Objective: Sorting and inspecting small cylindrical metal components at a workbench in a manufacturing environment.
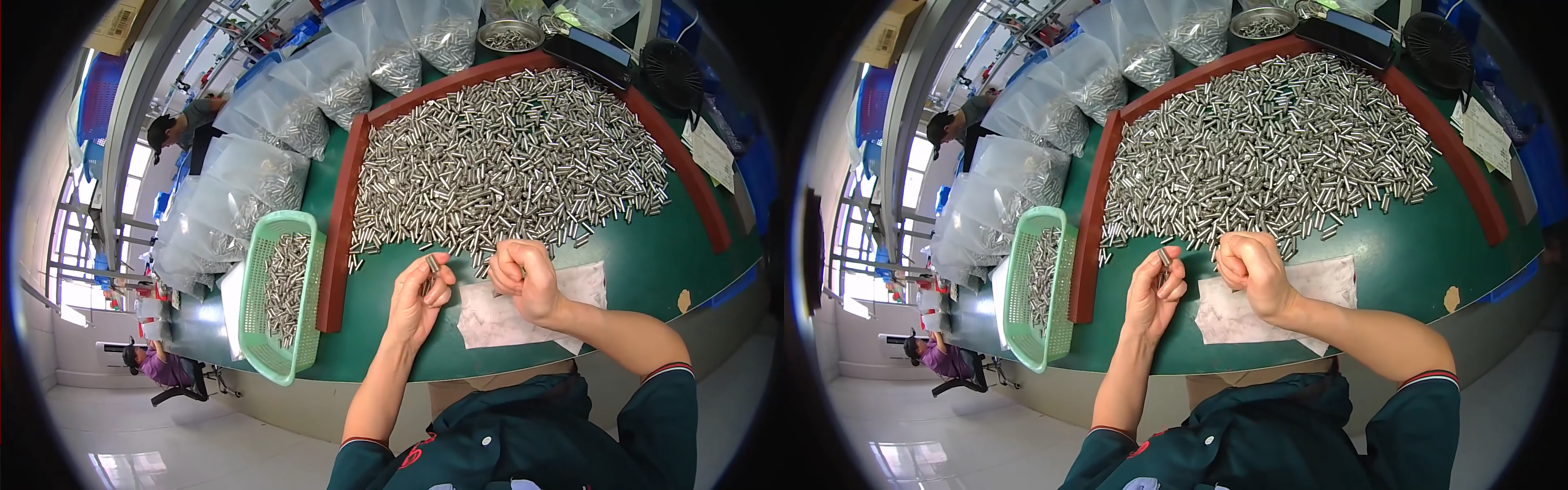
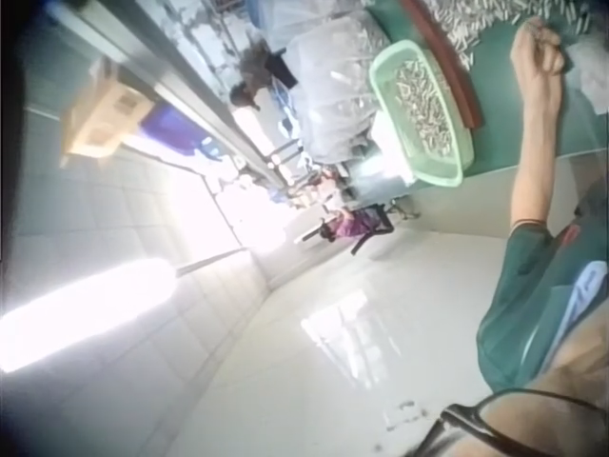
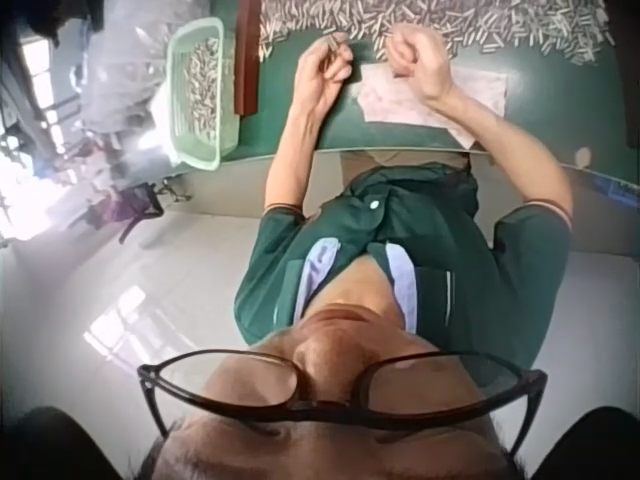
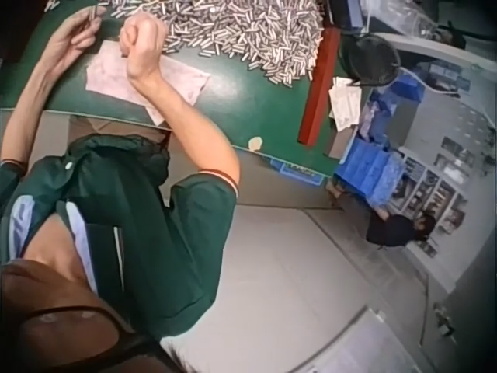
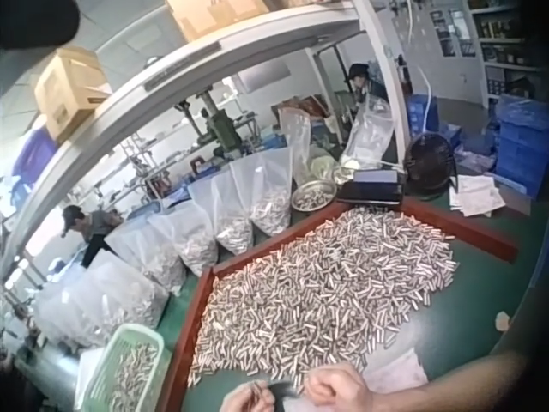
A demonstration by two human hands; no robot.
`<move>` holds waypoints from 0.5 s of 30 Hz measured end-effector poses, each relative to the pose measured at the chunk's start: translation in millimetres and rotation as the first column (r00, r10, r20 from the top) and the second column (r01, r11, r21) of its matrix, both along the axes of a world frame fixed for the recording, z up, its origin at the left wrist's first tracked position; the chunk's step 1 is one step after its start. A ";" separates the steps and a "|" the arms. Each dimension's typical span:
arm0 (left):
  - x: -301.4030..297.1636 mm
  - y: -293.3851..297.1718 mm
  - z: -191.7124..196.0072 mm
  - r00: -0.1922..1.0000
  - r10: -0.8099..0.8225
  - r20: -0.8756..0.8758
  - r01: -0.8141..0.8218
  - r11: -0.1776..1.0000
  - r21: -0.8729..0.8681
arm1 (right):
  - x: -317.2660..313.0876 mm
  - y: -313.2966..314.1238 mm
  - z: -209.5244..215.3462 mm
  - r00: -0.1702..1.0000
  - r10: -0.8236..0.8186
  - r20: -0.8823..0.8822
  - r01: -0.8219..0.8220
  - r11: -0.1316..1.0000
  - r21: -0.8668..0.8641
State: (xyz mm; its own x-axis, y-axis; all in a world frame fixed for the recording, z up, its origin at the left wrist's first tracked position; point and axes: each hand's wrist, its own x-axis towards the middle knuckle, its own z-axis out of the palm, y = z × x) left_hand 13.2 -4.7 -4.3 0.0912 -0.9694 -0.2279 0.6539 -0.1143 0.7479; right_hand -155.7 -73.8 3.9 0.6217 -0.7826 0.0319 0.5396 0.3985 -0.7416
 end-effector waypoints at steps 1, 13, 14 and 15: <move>0.9 -0.2 -1.0 1.000 0.003 -0.003 -0.003 1.000 0.000 | 0.7 -0.2 0.2 1.000 0.003 -0.003 -0.003 1.000 0.000; 2.4 3.7 -8.5 0.999 -0.003 -0.045 0.002 1.000 -0.023 | 2.0 1.3 -0.2 1.000 -0.018 0.003 0.018 0.999 0.033; 0.6 2.8 -5.4 0.998 0.019 -0.060 -0.021 0.999 -0.031 | 2.0 0.7 -1.4 1.000 -0.018 -0.002 0.018 0.999 0.030; -1.8 2.2 -0.5 0.997 0.051 -0.050 -0.051 0.999 -0.009 | 2.1 0.8 -1.3 1.000 -0.017 -0.006 0.017 0.999 0.037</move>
State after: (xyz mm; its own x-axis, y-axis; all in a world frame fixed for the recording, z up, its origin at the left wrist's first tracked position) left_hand 11.4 -2.5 -4.8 0.1295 -0.9660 -0.2236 0.6954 -0.0723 0.7149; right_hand -153.6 -73.1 2.6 0.6082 -0.7938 -0.0010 0.5423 0.4165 -0.7297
